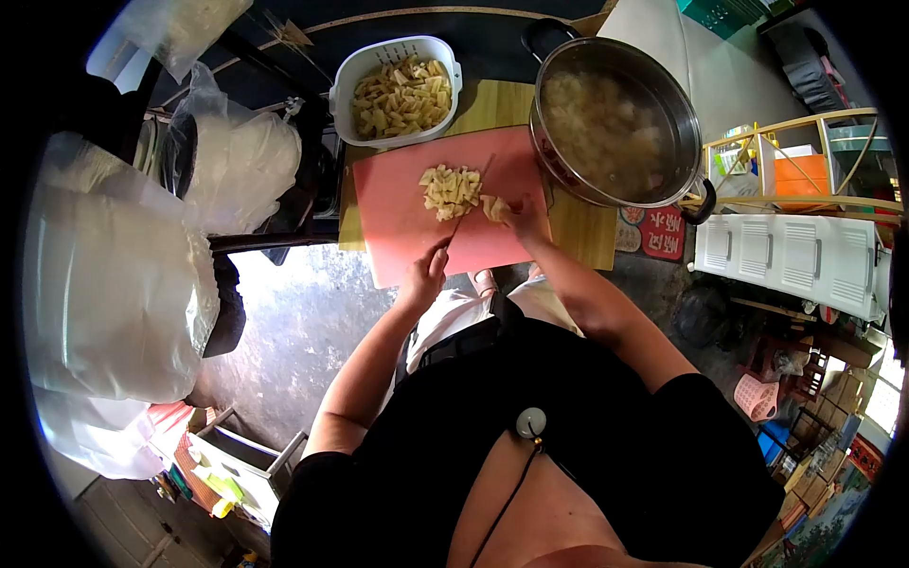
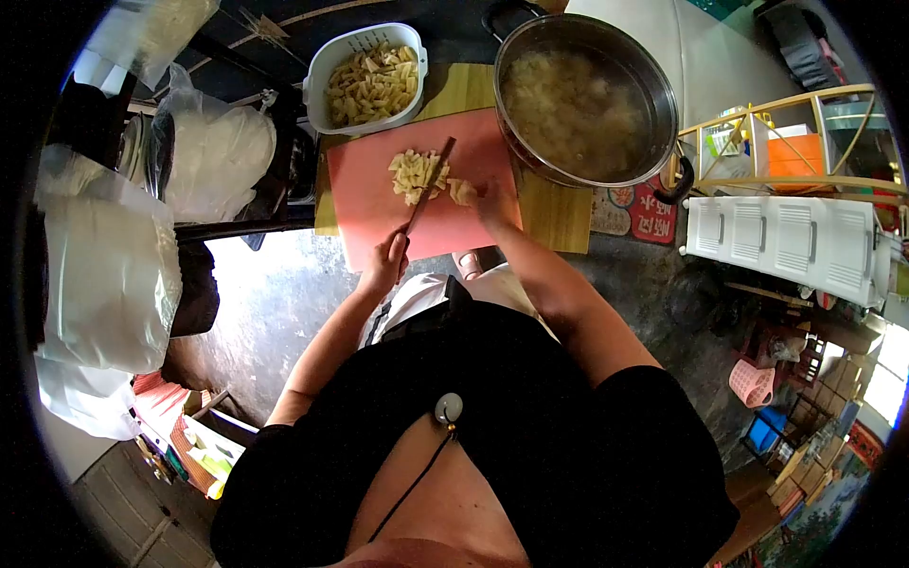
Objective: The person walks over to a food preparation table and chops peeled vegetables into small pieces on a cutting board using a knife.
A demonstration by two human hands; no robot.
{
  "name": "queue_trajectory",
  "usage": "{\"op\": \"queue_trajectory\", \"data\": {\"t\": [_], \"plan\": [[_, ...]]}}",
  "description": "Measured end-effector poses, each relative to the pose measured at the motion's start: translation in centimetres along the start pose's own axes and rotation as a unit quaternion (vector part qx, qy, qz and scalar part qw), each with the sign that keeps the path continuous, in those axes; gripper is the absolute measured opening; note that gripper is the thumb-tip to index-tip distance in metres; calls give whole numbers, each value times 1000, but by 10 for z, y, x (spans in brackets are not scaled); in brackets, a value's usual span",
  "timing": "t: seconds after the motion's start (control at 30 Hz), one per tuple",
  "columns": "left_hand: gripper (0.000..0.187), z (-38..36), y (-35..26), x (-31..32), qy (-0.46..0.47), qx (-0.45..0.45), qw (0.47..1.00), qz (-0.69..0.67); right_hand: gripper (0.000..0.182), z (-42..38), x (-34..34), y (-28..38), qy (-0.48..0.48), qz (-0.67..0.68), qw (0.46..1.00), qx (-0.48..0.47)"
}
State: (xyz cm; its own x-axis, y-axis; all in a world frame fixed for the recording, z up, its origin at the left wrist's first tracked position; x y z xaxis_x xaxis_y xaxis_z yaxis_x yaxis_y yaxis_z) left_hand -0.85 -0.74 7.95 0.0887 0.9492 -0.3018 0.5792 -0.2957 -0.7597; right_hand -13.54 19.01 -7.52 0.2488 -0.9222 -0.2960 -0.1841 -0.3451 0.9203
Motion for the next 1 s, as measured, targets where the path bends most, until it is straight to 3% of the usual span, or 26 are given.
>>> {"op": "queue_trajectory", "data": {"t": [0.03,0.13,0.17,0.23,0.33,0.43,0.53,0.57,0.6,0.63,0.67,0.7,0.73,0.83,0.87,0.93,1.0], "plan": [[40,-4,-6,0,-8,26,999,35,24,0,1,1,-2,-1,1000,4],[40,3,7,8,34,-28,998,50,24,-8,-3,20,-41,-85,995,-32],[41,4,12,10,79,-120,990,4,24,-10,-4,24,-49,-115,992,-34],[41,8,28,17,49,-58,995,65,25,-15,-5,26,-65,-177,981,-36],[40,12,36,19,-19,70,984,163,27,-11,-2,10,-66,-126,988,-65],[39,7,33,27,-32,59,978,199,26,-26,-4,42,-83,-122,989,-25],[38,9,30,27,-24,63,982,177,25,-16,5,17,-52,-35,997,32],[38,10,30,26,-17,66,985,161,26,-15,4,12,-49,-65,997,20],[39,12,27,23,-9,52,987,153,26,-13,1,10,-45,-95,994,7],[39,17,25,18,22,-18,994,108,26,-11,-2,9,-41,-125,991,-8],[40,21,21,12,46,-91,992,67,25,-9,-4,8,-24,-69,997,-2],[40,20,10,3,93,-220,971,-11,25,-7,-6,8,-8,-13,1000,3],[40,26,24,0,106,-222,966,-86,24,-6,-7,7,9,43,999,9],[40,24,24,7,10,17,985,173,23,-7,-8,16,-1,-148,988,-52],[39,22,30,13,-36,96,969,226,23,-9,-5,19,-26,-61,998,-17],[39,9,13,15,-28,70,982,174,25,-15,8,38,-74,115,989,52],[41,3,2,14,-7,1,993,117,27,-11,7,43,-79,36,996,-12]]}}
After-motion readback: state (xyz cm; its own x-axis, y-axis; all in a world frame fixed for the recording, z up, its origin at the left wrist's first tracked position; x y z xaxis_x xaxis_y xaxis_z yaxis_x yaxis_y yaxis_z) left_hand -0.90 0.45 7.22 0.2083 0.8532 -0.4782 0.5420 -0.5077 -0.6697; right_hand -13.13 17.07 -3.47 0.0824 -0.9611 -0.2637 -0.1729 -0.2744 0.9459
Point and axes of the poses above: each hand's wrist, its own z-axis towards the middle knuckle, its own x-axis out of the palm, y = z × x, the point moved 1 cm from there along z, towards the middle knuckle, and after that the axes turned 4 degrees about -x, right-handed, at the moved point
